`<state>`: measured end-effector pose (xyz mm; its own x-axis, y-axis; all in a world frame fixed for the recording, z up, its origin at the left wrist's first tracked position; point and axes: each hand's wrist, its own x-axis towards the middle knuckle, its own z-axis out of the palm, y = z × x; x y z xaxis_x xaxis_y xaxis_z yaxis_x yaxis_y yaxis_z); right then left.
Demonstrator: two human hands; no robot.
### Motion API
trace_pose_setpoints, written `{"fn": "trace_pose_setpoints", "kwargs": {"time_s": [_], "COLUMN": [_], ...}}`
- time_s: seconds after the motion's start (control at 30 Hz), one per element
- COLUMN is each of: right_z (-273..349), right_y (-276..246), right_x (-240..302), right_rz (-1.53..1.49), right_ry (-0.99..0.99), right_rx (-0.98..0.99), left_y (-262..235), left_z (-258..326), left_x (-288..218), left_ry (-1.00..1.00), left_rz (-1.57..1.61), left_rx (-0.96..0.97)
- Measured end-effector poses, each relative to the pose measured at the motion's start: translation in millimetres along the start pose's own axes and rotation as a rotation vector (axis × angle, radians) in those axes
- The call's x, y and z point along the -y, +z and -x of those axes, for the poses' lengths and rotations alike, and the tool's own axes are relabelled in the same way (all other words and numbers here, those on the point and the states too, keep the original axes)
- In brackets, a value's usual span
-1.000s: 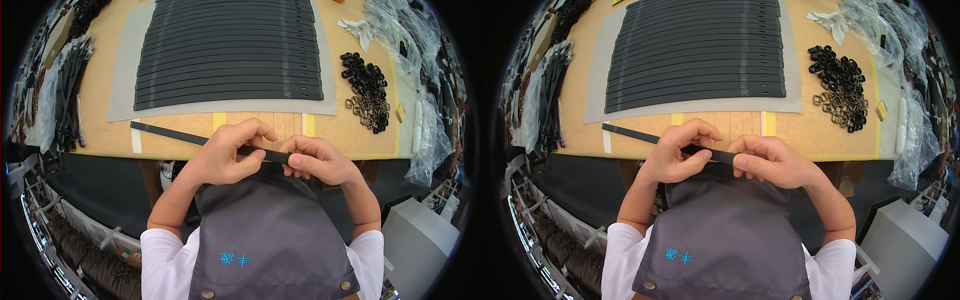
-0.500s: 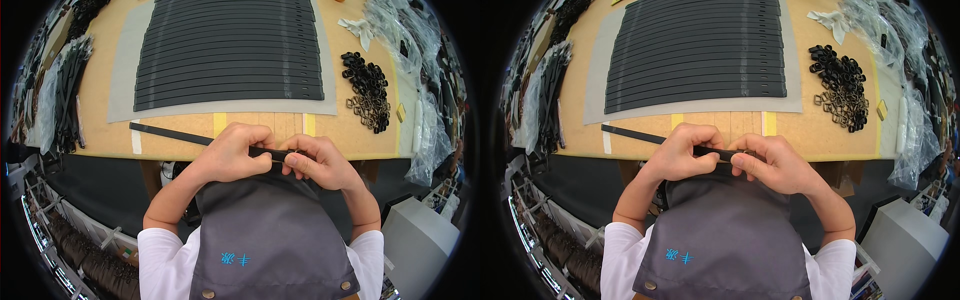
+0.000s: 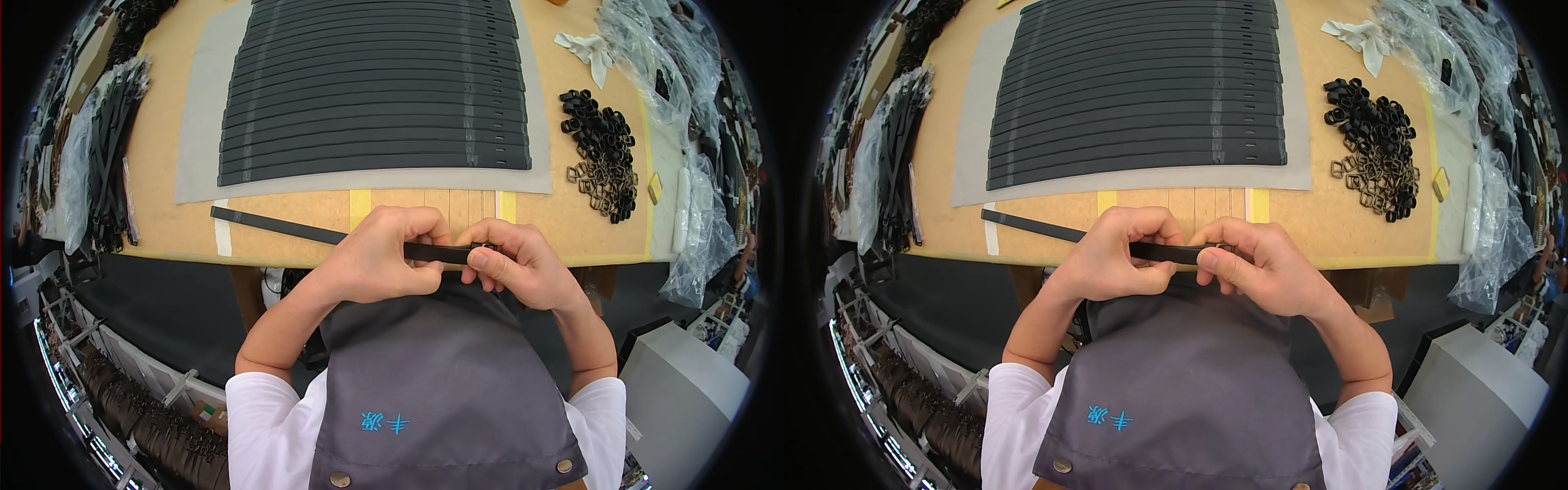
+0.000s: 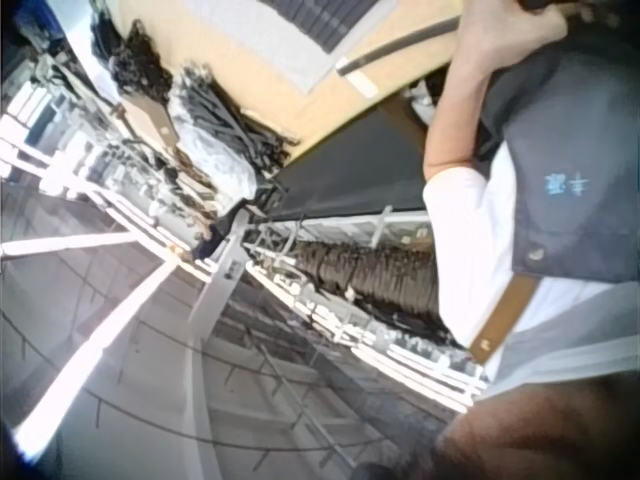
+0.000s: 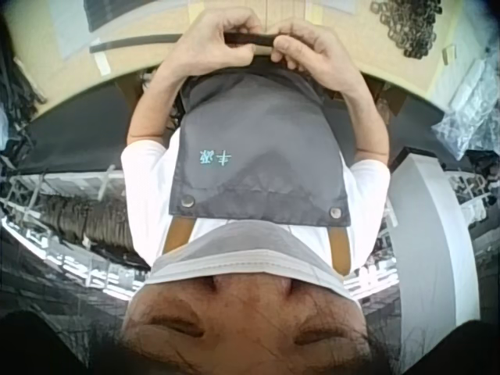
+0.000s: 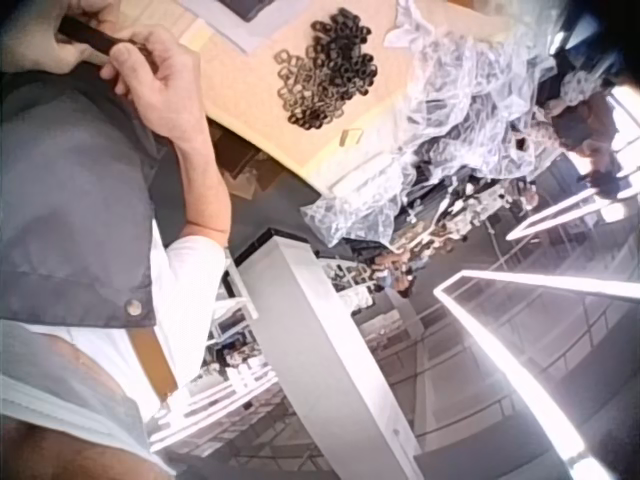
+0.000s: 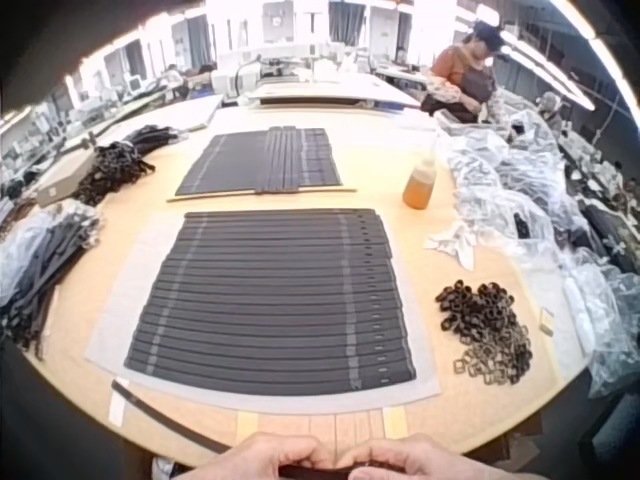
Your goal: The person assembles black belts by inserting metal buckles into the ends of the straps. They handle the components one at a time, picking up a belt and a buckle, aligning them, and pressing them together to secure the connection. The finished belts are placed in a stack on the table.
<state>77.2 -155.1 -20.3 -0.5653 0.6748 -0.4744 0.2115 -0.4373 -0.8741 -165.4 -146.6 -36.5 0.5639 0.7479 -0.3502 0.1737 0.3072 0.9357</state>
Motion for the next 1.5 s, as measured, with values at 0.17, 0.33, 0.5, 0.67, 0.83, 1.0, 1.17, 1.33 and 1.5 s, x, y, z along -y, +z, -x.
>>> {"fn": "trace_pose_setpoints", "kwargs": {"time_s": [0.17, 0.33, 0.5, 0.67, 0.83, 1.0, 1.17, 1.33, 1.5], "right_z": [-2.3, -2.8, -0.8, 0.6, 1.3, 1.5, -3.9, -10.9, -105.8], "right_y": [-6.1, -7.7, -2.9, -4.1, -5.3, 0.5, -2.2, -38.9, -138.9], "right_x": [-3.8, -3.1, 4.9, 4.7, -1.1, -3.3, -5.7, 31.9, 87.0], "right_rz": [-0.084, -0.105, 0.055, 0.059, 0.035, 0.063, 0.451, 0.601, 0.103], "right_ry": [0.025, 0.032, -0.008, -0.031, -0.011, -0.013, -0.098, -0.095, -0.318], "right_rx": [0.03, 0.034, -0.014, -0.032, -0.016, -0.035, -0.181, -0.347, -0.443], "left_y": [-2.9, -7.6, -1.6, 0.1, 5.1, 8.1, -2.0, -84.3, -278.5], "left_z": [-1.6, -7.6, -12.1, -10.5, -7.8, -7.0, 0.2, 20.0, -20.7], "left_x": [-8.3, -3.9, 4.6, 0.4, 6.6, 14.7, 19.3, -12.4, -32.2], "left_ry": [-0.036, 0.017, 0.01, 0.055, 0.112, 0.34, 0.471, 0.514, 0.199], "left_rz": [0.052, 0.038, 0.043, -0.018, -0.028, -0.239, -0.539, -0.944, -0.746], "left_rx": [0.023, 0.059, 0.032, -0.002, -0.05, -0.17, -0.211, -0.484, -0.839]}}
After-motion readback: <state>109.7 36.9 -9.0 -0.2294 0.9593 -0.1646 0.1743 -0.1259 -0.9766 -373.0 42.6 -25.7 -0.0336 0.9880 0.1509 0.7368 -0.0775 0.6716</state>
